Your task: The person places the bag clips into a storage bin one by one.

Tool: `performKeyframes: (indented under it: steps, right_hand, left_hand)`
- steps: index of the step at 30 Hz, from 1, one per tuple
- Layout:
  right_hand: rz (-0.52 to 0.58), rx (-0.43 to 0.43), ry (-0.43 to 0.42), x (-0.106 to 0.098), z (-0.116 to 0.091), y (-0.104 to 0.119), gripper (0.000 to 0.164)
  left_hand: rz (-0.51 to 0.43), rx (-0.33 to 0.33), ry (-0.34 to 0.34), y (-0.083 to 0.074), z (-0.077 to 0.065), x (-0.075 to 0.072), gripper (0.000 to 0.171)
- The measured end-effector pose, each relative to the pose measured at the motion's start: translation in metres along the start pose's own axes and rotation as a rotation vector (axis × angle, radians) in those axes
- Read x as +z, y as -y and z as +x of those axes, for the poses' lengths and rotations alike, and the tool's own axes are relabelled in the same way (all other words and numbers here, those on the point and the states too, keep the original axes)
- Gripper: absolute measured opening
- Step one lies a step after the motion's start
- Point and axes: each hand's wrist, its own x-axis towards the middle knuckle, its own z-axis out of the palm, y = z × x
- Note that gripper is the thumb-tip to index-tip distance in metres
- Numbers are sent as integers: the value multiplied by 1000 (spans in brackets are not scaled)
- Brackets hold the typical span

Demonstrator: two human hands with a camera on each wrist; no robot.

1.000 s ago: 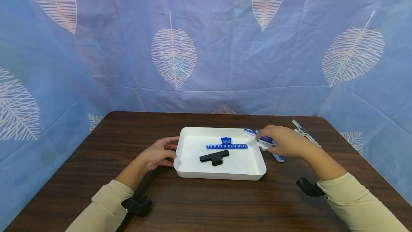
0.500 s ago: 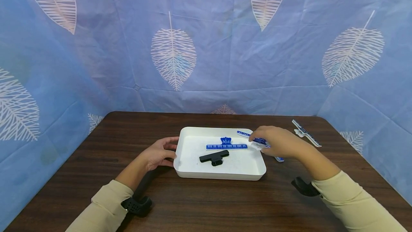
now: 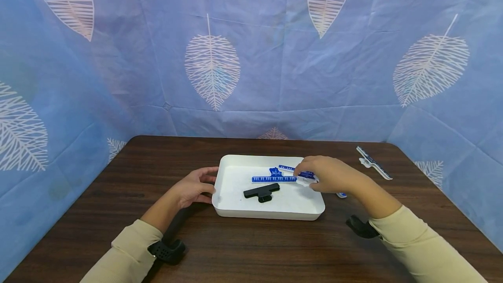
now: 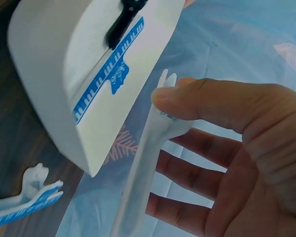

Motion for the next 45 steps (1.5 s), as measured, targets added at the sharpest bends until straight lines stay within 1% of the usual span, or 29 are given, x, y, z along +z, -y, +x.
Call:
performKeyframes:
  steps: [5, 13, 23, 27, 34, 38, 41, 45]
  right_hand:
    - [45, -16, 12, -1, 8, 4, 37]
    - [86, -37, 37, -1, 22, 10, 37]
    - [129, -130, 79, 5, 41, 18, 37]
    - [129, -191, 88, 11, 50, 20, 37]
    - [118, -231, 110, 18, 60, 22, 38]
    - [121, -266, 127, 22, 68, 22, 39]
    - [126, -275, 140, 25, 75, 23, 39]
    - [131, -255, 164, 27, 83, 25, 40]
  left_hand:
    - [-4, -2, -1, 0, 0, 0, 73]
    - [-7, -3, 1, 1, 0, -1, 73]
    - [-9, -2, 0, 1, 0, -1, 73]
    - [-4, 0, -1, 1, 0, -2, 73]
    - [-9, -7, -7, 3, 3, -2, 72]
    - [-10, -5, 2, 2, 2, -2, 72]
    - [-7, 0, 9, 2, 2, -2, 72]
    - [-6, -4, 6, 1, 2, -1, 73]
